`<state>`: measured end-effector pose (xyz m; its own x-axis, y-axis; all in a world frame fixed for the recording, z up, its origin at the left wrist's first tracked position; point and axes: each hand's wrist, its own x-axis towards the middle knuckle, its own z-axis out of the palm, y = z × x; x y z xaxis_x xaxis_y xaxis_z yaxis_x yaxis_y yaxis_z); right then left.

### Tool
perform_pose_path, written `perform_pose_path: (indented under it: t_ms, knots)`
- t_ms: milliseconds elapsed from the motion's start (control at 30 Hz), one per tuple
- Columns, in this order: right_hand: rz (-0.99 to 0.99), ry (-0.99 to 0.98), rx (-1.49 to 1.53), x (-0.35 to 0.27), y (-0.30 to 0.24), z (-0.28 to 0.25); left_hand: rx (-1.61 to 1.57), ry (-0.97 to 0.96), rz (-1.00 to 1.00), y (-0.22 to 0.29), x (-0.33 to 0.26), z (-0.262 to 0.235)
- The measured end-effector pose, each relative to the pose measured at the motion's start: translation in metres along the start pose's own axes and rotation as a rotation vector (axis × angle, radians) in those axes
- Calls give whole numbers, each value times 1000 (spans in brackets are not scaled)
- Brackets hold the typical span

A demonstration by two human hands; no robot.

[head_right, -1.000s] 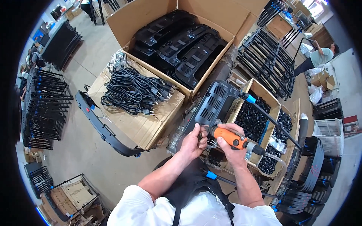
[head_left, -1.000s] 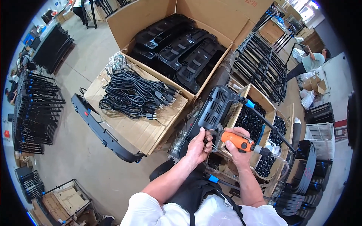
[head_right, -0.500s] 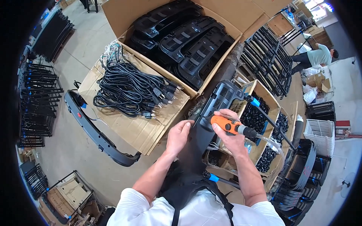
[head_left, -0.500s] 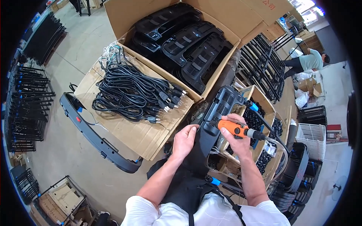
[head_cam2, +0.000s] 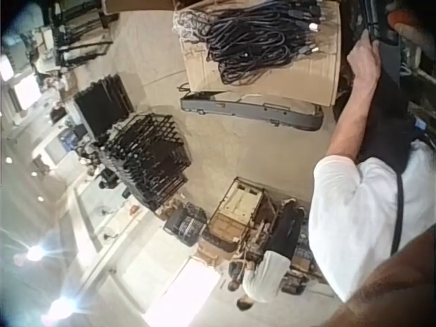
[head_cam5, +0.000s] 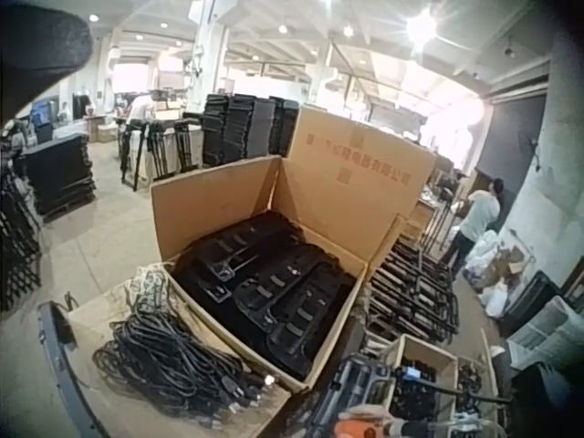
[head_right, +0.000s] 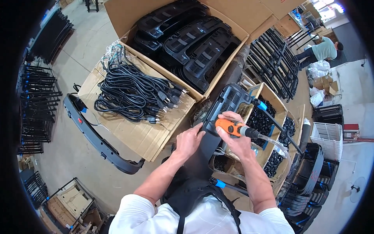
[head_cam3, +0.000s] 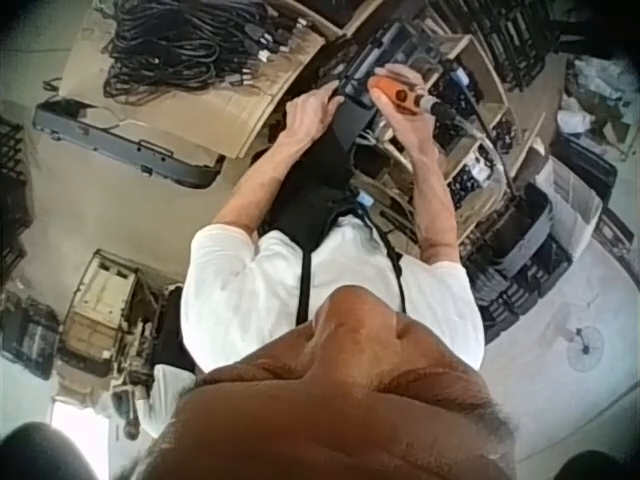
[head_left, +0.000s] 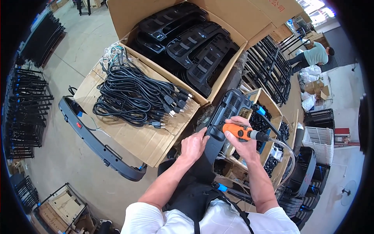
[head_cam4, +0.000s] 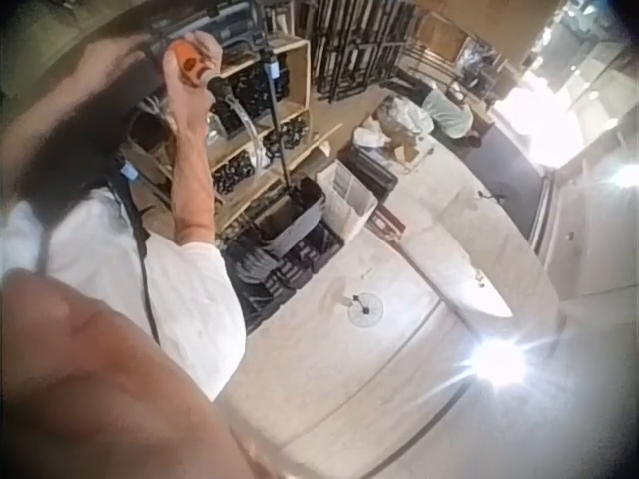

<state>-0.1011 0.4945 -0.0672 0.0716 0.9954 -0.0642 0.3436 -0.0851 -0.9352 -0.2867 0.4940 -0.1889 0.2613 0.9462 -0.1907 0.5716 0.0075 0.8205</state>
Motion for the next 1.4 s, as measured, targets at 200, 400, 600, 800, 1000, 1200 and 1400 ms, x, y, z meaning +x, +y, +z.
perform_pose_path:
  t_ms: [200, 400, 600, 800, 1000, 1200, 1400]
  knots:
    - [38, -6, 31, 2, 0, 4, -56, 81, 19, -9, 2, 8]
    - [34, -45, -44, 9, 1, 10, -92, 86, 4, -9, 1, 10]
    - [-47, -119, -135, 14, 4, 12, -110, 108, 22, -11, -1, 10]
    - [-139, -111, -146, 14, 17, 10, -91, 161, 37, -7, -5, 10]
    - [-79, -125, -123, 15, 12, 9, -1677, -180, -539, 8, -56, 13]
    - [-115, -136, -146, 15, 18, 8, -1579, -300, -583, 0, -77, 44]
    - [-182, -9, 97, -10, 5, -5, -1519, -350, -538, 1, -85, 48]
